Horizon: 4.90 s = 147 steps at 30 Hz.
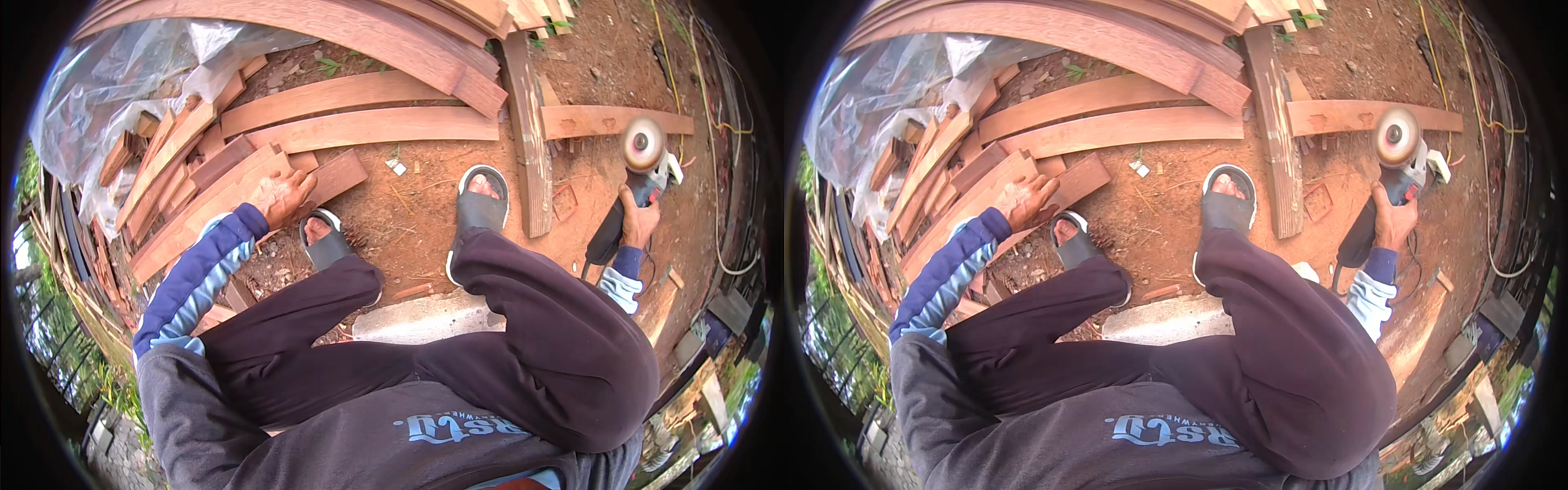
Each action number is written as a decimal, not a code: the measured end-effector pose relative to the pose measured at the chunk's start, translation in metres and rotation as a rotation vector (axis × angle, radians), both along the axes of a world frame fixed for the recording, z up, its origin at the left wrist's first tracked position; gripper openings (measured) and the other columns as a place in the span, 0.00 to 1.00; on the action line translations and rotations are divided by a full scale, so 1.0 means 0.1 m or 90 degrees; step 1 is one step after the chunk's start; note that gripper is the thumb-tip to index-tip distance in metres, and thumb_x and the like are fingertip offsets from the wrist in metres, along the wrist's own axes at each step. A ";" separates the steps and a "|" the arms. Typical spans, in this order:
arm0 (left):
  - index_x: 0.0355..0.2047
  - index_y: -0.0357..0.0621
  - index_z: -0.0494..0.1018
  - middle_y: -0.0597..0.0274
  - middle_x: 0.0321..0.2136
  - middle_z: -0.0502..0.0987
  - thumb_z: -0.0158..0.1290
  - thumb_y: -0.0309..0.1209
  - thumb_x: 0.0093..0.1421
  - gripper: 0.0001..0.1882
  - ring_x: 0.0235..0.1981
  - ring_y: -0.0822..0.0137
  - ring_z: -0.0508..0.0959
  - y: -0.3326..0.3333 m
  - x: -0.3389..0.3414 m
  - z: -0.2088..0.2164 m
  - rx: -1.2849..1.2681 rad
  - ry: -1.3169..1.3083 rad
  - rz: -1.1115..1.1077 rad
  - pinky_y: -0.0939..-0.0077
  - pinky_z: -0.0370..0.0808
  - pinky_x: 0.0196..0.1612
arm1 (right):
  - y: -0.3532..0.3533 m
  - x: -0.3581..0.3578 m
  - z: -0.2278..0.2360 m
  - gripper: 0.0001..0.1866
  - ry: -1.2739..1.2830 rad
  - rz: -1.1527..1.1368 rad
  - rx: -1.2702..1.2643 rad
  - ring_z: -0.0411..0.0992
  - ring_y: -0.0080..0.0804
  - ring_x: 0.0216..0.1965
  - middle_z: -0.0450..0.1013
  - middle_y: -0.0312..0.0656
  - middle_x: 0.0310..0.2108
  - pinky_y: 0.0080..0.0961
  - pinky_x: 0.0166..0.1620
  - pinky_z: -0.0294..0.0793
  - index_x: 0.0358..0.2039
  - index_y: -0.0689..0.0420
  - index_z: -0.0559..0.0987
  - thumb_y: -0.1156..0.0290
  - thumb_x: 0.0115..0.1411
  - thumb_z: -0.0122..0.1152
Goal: The person uses an angle grinder to sand the edges and surfaces of several reddish-brown wooden planks. They pick up planks from a pile, hold them against a support, and grind the wood, then place the finished pieces back on the pile.
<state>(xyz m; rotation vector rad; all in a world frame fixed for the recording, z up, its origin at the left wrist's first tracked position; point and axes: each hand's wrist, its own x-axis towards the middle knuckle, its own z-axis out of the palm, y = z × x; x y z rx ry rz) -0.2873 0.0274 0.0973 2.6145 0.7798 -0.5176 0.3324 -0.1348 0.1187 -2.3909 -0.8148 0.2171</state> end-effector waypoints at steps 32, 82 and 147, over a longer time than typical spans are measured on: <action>0.55 0.36 0.61 0.50 0.40 0.72 0.65 0.30 0.38 0.42 0.44 0.52 0.71 0.24 4.04 -0.30 0.208 -0.219 0.070 0.61 0.68 0.47 | -0.48 0.17 0.01 0.17 0.206 -0.279 0.285 0.72 0.25 0.24 0.75 0.38 0.28 0.26 0.27 0.73 0.36 0.64 0.77 0.70 0.47 0.69; 0.27 0.32 0.71 0.61 0.24 0.72 0.60 0.25 0.43 0.12 0.21 0.68 0.73 0.38 0.43 -0.18 0.318 -1.195 1.401 0.72 0.72 0.28 | -0.49 0.46 -0.25 0.29 0.273 -0.396 0.189 0.73 0.33 0.27 0.74 0.47 0.33 0.32 0.29 0.78 0.26 0.70 0.79 0.54 0.37 0.79; 0.49 0.43 0.65 0.56 0.40 0.71 0.71 0.40 0.32 0.43 0.47 0.55 0.71 -1.09 -1.32 -0.11 0.199 0.072 0.400 0.57 0.68 0.51 | -0.35 0.24 -0.02 0.33 0.235 -0.355 0.130 0.76 0.37 0.30 0.76 0.51 0.35 0.35 0.31 0.82 0.33 0.75 0.78 0.58 0.36 0.80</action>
